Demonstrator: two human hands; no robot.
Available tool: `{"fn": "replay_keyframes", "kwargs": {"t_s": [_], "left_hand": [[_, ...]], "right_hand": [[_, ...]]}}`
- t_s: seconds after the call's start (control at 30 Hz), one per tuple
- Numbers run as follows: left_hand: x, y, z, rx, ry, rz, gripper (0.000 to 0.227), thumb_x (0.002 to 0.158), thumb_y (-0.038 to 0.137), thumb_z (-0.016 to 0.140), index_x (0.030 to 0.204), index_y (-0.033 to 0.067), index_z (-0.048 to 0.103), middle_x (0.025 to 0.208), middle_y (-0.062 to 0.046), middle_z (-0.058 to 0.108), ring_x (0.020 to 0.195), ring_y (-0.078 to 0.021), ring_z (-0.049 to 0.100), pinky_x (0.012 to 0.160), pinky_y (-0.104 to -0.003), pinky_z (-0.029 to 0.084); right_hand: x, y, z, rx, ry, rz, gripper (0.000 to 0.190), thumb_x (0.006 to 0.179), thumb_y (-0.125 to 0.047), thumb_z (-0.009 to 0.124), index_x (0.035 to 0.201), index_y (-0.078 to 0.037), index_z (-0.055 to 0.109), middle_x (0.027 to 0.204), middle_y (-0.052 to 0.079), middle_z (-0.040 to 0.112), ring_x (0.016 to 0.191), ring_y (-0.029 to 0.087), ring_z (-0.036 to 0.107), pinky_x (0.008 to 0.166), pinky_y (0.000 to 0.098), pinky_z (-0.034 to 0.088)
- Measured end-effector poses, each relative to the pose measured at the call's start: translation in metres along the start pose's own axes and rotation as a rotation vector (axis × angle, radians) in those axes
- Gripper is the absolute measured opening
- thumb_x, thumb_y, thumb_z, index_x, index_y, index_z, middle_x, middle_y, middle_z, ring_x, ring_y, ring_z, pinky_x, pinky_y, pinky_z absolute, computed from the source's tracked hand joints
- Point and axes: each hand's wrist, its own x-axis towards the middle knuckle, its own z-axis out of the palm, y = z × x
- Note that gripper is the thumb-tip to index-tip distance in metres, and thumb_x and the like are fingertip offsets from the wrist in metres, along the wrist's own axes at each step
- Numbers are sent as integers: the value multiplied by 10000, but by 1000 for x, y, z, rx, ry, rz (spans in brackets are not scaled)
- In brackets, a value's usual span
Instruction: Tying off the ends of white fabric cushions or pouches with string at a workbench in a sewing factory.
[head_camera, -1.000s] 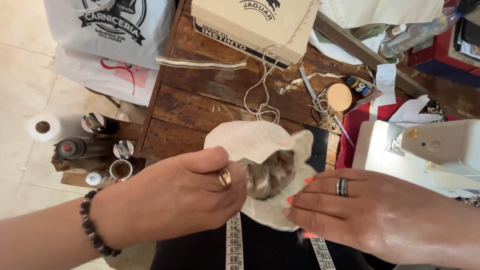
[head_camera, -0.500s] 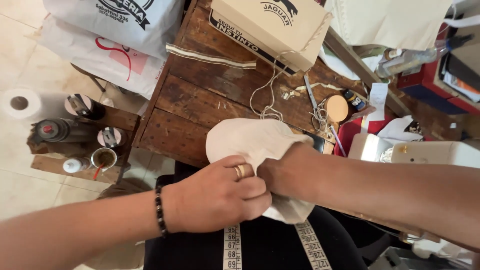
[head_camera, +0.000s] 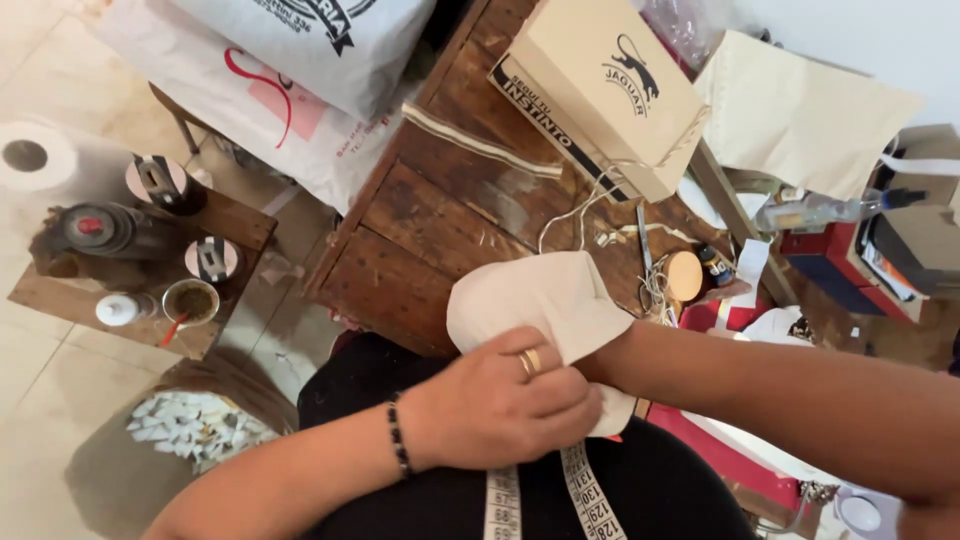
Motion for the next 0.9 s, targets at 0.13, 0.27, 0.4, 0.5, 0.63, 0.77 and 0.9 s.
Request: {"fn": "replay_keyframes", "kwargs": {"t_s": [0.13,0.27,0.4,0.5,0.63,0.77,0.9], "left_hand": [[2,-18,-30,31,-68,78,159,1095,75,573,950,51,631,861,-45,506,715,-209,446,729,-332,410],[-6,-79,5,-459,-153,-367,803,873,720,332,1397,133,488,1435,-99,545,1342,-279,535,1193,-505,271],[-51,-132,98,-934,-335,-420,420,1080,357,445,1071,-7,654,963,-246,682,942,-432,664,943,-576,478],[2,-103,52,-952,-454,-548,483,1044,494,468,964,51,641,809,-183,624,807,-324,623,819,-510,502],[-16,-113,65,-931,-396,-598,462,1083,439,414,980,59,657,787,-160,639,768,-293,632,831,-468,538],[-15,-117,67,-909,-441,-531,569,1070,514,348,1261,74,655,1111,-195,700,1029,-361,690,989,-512,510],[9,-109,59,-950,-514,-458,680,1076,580,261,1395,65,572,1273,-253,652,1189,-439,632,1090,-550,442]], "right_hand": [[-24,-2,-40,-46,165,64,131,909,-252,559,936,-240,687,889,-25,643,874,185,672,750,346,535],[-48,-19,-58,-34,317,131,116,901,-230,567,956,-238,669,890,-31,623,868,183,673,721,343,542],[-68,-34,-69,-34,441,166,116,893,-208,575,976,-235,650,891,-36,603,861,182,675,692,340,549],[-76,-48,-66,-22,545,210,125,888,-191,580,991,-233,636,892,-40,588,856,181,676,670,338,554],[-100,-47,-8,30,493,65,107,948,-167,569,1028,-136,634,988,37,646,1009,271,652,907,400,475],[-104,-34,-27,138,429,128,144,908,-221,610,1038,-157,605,888,34,676,833,274,698,795,405,526],[-95,-43,-45,476,135,283,193,886,-168,616,1051,-109,696,867,103,739,802,385,736,737,500,569]]}}
